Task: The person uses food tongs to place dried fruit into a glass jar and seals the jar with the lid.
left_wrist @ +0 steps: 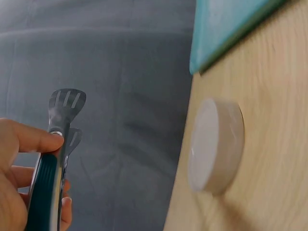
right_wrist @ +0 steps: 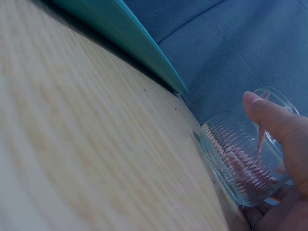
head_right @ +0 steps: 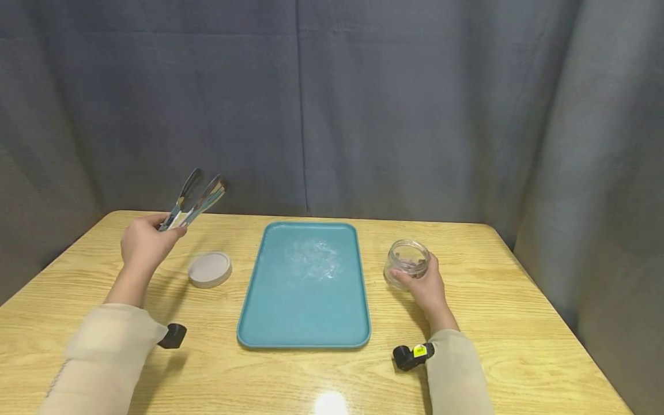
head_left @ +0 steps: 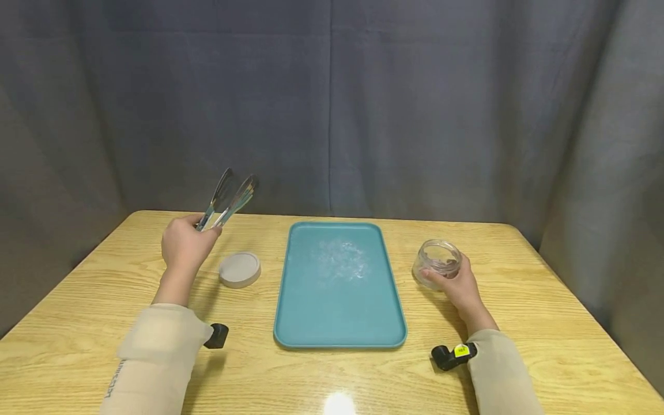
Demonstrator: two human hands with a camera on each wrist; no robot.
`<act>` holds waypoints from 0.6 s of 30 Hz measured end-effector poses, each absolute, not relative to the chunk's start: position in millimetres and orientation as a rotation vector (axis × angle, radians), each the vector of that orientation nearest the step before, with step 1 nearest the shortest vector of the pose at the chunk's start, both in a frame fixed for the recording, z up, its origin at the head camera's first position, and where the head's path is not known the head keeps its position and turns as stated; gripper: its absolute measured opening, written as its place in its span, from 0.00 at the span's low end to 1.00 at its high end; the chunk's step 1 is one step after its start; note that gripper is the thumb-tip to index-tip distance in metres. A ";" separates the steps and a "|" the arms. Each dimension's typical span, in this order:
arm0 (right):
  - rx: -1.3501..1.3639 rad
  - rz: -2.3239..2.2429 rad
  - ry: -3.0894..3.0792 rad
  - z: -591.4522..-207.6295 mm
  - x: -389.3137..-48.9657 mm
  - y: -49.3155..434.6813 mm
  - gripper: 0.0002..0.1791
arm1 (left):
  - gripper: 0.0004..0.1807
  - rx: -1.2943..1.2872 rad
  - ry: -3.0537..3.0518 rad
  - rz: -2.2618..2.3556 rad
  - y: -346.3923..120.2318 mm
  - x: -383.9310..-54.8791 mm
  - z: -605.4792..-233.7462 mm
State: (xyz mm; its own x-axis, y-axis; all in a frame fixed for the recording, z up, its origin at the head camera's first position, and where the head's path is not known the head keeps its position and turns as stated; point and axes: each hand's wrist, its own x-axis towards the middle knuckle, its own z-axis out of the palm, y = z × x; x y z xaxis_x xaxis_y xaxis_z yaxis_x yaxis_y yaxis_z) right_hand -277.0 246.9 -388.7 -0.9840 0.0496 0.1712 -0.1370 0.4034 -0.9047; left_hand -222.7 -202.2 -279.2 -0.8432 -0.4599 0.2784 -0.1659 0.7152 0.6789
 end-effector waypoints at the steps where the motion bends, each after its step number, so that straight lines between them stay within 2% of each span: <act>1: 0.077 1.625 -2.483 -388.5 -276.8 247.2 0.52 | 0.25 0.493 -2.493 -0.933 -205.7 -222.1 -280.9; 12: 0.086 1.607 -2.494 -386.6 -275.8 251.4 0.52 | 0.28 0.593 -2.551 -0.934 -236.5 -215.8 -304.6; 18: 0.082 1.601 -2.489 -386.2 -275.2 252.0 0.52 | 0.28 0.561 -2.591 -0.918 -247.2 -213.4 -317.8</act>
